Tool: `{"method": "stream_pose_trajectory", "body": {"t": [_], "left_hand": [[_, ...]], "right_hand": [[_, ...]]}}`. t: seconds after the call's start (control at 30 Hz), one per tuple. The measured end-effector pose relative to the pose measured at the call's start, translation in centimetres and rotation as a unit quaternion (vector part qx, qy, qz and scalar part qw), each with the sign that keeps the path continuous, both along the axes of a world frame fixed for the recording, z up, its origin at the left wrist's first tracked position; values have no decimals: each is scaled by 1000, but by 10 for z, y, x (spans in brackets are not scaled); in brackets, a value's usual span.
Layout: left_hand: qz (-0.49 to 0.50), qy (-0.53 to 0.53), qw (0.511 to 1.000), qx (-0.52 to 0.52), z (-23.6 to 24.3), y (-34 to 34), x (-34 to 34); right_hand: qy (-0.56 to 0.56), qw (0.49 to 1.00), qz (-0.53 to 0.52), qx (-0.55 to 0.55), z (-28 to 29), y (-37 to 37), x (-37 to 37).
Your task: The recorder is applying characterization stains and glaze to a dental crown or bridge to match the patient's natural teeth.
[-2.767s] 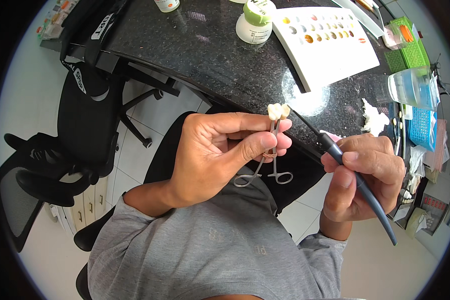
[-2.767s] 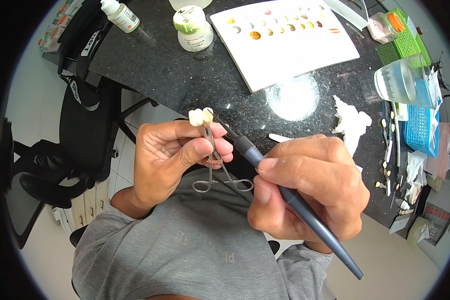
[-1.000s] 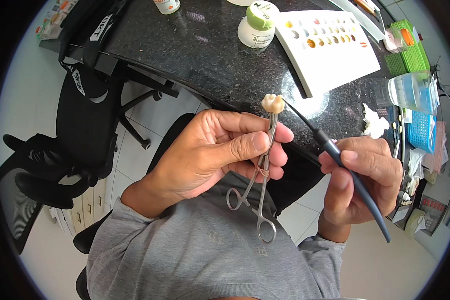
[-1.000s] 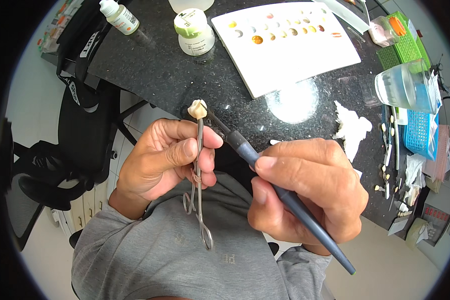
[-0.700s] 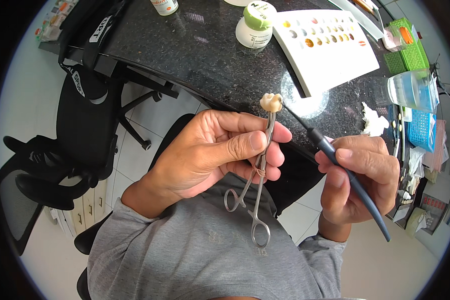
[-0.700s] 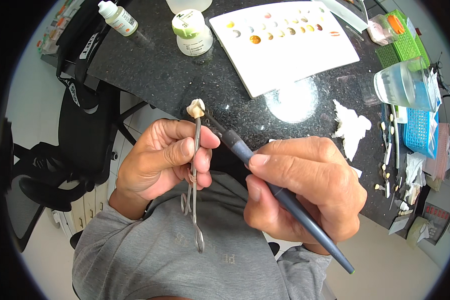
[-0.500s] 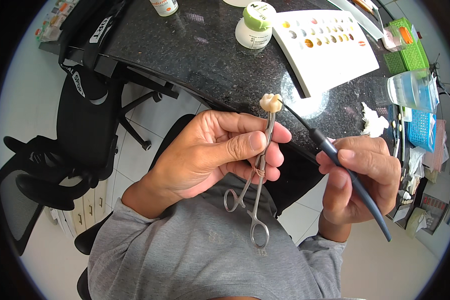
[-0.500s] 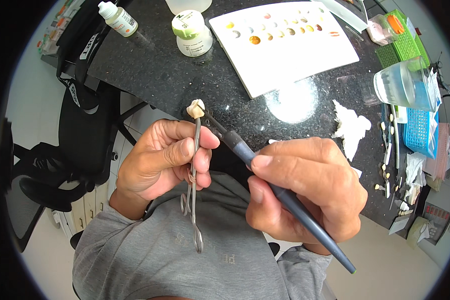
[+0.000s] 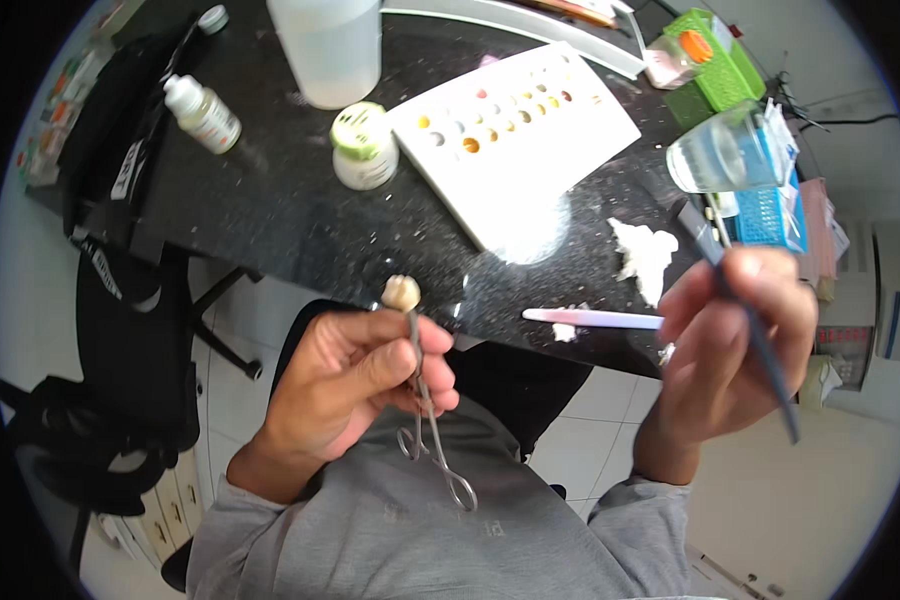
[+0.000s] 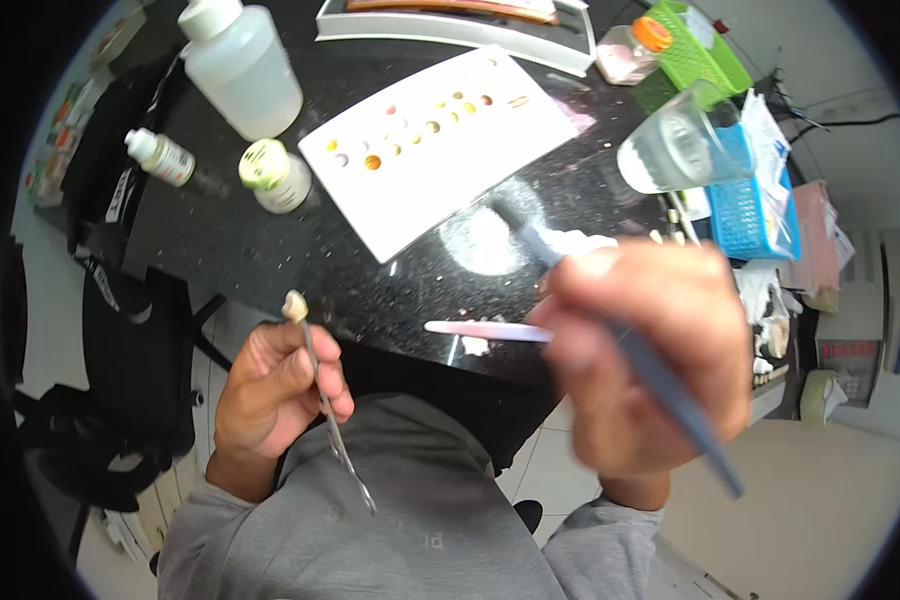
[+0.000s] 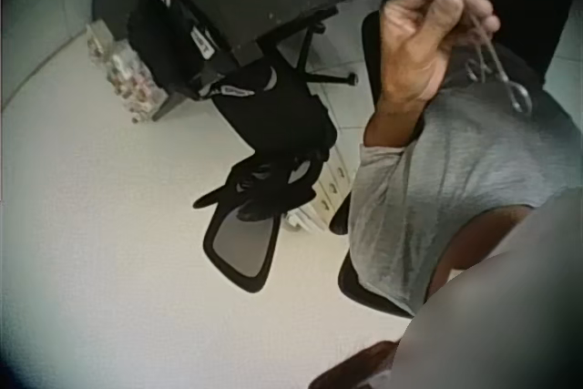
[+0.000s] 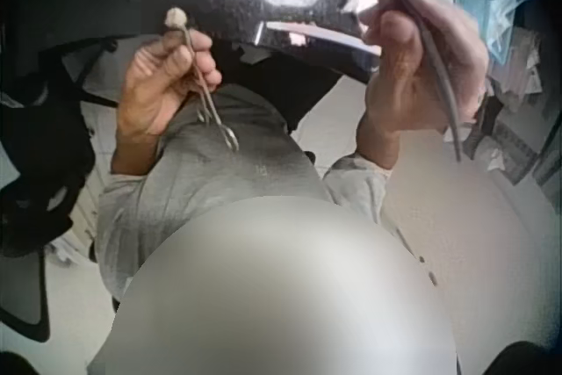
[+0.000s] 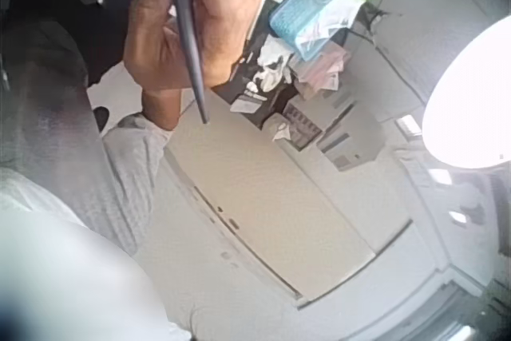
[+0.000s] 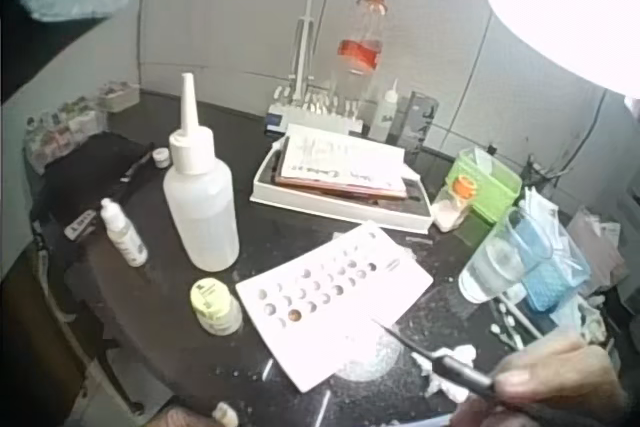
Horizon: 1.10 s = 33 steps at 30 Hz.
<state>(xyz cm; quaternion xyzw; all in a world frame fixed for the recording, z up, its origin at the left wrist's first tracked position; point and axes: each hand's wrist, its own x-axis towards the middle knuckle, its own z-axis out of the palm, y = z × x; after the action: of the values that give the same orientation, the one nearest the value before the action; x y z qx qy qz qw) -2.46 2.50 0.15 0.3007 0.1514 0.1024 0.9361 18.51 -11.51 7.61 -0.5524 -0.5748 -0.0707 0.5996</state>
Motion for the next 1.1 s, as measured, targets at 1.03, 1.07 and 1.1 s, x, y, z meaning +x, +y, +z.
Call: {"method": "stream_pose_trajectory", "body": {"t": [1.03, 1.07, 1.1], "left_hand": [[-34, 2, 999, 8, -1, 2, 9], [-33, -13, 999, 1, 0, 3, 8], [-46, -1, 999, 2, 1, 4, 8]], "right_hand": [[-55, 957, -210, -191, -2, 26, 59], [-63, 956, -220, -185, -1, 26, 58], [-67, 955, -226, -181, 2, 27, 55]]}}
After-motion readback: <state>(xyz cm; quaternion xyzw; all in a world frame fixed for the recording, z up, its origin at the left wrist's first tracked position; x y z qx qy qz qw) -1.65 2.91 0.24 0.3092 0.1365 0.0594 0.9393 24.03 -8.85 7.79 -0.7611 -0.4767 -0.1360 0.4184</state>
